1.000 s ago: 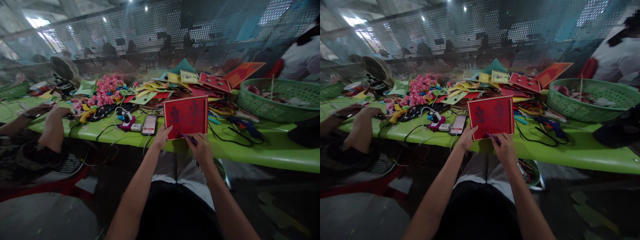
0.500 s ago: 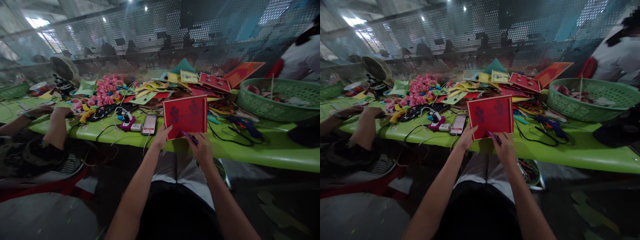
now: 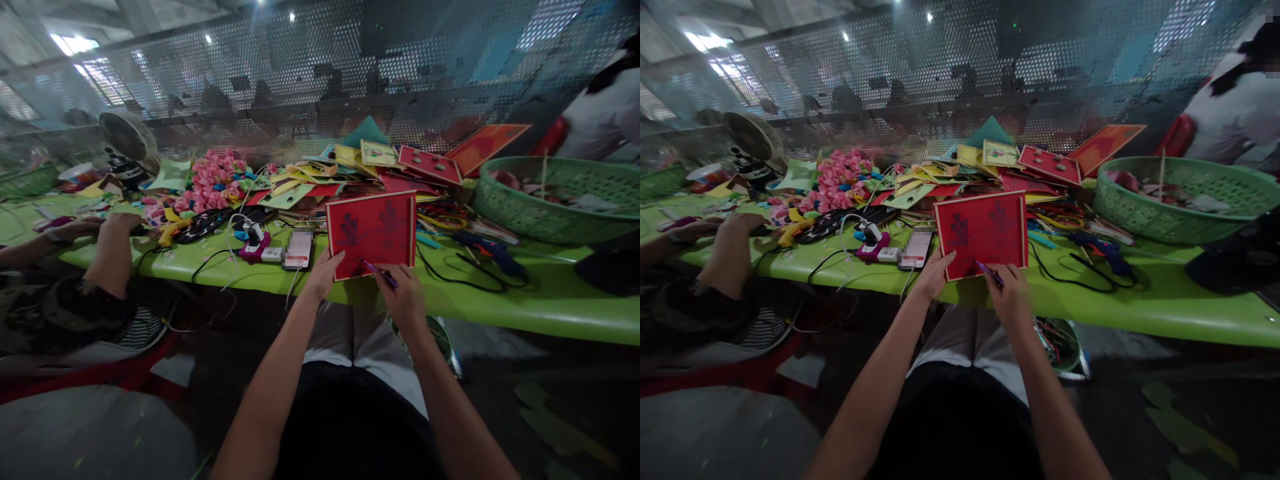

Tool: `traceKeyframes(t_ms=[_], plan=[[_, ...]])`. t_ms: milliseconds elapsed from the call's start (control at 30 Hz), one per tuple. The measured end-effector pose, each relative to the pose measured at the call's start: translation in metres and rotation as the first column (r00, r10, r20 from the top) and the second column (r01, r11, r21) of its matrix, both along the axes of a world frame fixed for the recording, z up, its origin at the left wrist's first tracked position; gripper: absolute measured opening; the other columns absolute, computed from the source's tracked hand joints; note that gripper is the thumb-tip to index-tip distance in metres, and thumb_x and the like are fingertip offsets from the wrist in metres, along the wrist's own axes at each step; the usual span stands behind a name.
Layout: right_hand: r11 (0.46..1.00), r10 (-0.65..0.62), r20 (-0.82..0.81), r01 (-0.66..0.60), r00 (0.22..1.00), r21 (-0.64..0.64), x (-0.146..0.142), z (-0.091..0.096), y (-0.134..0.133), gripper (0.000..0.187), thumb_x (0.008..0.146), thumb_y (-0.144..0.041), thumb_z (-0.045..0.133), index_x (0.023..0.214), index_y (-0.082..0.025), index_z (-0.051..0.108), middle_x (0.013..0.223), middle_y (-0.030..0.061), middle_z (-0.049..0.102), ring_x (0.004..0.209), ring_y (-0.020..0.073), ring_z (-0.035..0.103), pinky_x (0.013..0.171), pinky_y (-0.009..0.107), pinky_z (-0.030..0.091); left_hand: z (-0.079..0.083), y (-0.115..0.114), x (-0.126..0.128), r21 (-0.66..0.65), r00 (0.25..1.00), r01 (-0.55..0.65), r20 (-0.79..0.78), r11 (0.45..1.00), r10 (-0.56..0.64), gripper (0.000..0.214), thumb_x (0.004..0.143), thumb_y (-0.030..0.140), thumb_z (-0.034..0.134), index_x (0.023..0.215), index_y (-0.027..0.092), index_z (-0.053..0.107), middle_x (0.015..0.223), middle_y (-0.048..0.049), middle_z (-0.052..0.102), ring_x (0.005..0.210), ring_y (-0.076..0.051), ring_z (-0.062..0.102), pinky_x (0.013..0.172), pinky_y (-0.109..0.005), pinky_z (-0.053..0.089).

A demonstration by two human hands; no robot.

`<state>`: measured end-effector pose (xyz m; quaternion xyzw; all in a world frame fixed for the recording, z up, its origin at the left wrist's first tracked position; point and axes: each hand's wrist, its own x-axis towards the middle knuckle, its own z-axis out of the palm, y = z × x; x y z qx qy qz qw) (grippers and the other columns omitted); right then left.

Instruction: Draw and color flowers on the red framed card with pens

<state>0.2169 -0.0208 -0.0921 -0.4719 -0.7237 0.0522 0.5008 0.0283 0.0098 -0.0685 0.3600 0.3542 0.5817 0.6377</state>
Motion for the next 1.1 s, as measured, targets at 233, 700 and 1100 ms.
traceKeyframes(t_ms=[233, 700, 1100], plan=[[1.000, 0.011, 0.030, -0.010, 0.999, -0.030, 0.0024, -0.0007, -0.0022, 0.016, 0.100, -0.032, 0.062, 0.096, -0.022, 0.074, 0.089, 0.0091, 0.073, 0.083, 0.0268, 0.067, 0.077, 0.040, 0.051, 0.0022, -0.0010, 0.0007, -0.014, 1.000, -0.005, 0.020, 1.000, 0.005, 0.044, 0.096, 0.044, 0.066, 0.132, 0.018, 0.063, 0.135, -0.0102, 0.065, 0.118, -0.022, 0.066, 0.101, -0.047, 0.058], [0.999, -0.002, 0.025, 0.003, 1.000, -0.035, 0.0016, -0.0018, -0.0019, 0.020, 0.101, -0.035, 0.060, 0.097, -0.022, 0.074, 0.090, 0.0101, 0.073, 0.085, 0.0278, 0.066, 0.078, 0.040, 0.051, 0.0045, -0.0019, 0.0008, -0.027, 1.000, -0.016, 0.026, 1.000, 0.017, 0.044, 0.096, 0.043, 0.066, 0.132, 0.018, 0.062, 0.134, -0.0100, 0.065, 0.117, -0.022, 0.066, 0.100, -0.046, 0.059], [1.000, -0.008, 0.003, 0.008, 1.000, -0.021, 0.0000, -0.0004, -0.0002, 0.022, 0.103, -0.037, 0.058, 0.104, -0.023, 0.074, 0.095, 0.0103, 0.075, 0.090, 0.0275, 0.067, 0.083, 0.042, 0.053, 0.0030, -0.0005, 0.0009, -0.026, 0.999, -0.024, 0.026, 0.999, 0.025, 0.041, 0.097, 0.043, 0.065, 0.130, 0.019, 0.064, 0.135, -0.0100, 0.065, 0.118, -0.021, 0.066, 0.101, -0.046, 0.058]])
